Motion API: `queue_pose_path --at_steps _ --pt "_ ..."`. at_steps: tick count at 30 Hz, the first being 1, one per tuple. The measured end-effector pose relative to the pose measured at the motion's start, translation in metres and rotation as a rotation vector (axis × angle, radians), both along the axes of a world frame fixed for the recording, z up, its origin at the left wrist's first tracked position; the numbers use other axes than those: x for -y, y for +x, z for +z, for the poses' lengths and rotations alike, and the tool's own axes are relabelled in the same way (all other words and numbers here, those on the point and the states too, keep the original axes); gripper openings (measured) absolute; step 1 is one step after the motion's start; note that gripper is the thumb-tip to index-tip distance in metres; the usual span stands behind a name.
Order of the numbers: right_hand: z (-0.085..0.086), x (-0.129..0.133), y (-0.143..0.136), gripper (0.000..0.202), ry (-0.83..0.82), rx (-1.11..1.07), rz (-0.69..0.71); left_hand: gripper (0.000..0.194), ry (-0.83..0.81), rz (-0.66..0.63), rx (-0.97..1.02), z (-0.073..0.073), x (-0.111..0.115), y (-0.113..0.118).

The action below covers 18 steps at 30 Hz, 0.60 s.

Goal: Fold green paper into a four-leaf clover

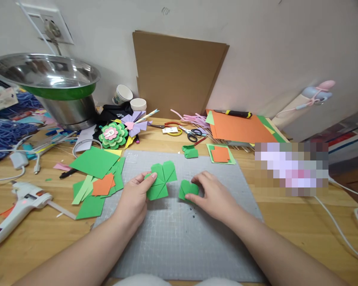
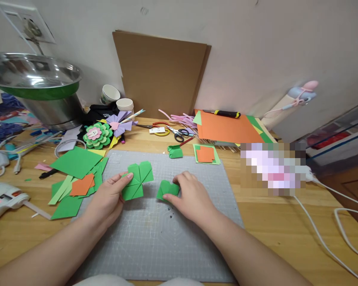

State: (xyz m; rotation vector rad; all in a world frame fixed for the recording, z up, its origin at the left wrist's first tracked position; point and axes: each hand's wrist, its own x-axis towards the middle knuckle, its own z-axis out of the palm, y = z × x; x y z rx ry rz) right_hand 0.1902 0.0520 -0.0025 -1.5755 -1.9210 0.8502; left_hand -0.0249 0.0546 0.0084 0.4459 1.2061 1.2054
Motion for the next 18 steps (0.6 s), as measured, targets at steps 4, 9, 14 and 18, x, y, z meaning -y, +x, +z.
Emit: queue_pose_path --at_steps 4,9,14,18 --pt "-0.002 0.011 -0.014 0.021 -0.010 -0.050 0.065 0.029 -0.008 -0.020 0.018 0.001 0.002 0.002" --pt "-0.008 0.014 -0.023 0.019 -0.135 -0.221 0.069 0.031 -0.012 -0.034 0.025 -0.001 0.002 0.002" --pt "0.015 0.020 -0.017 0.035 -0.201 -0.435 0.008 0.031 -0.011 -0.021 0.021 -0.002 0.003 0.001" --pt "0.063 0.042 -0.022 0.011 -0.269 -0.539 0.412 0.031 -0.011 -0.026 0.022 -0.002 0.003 0.002"
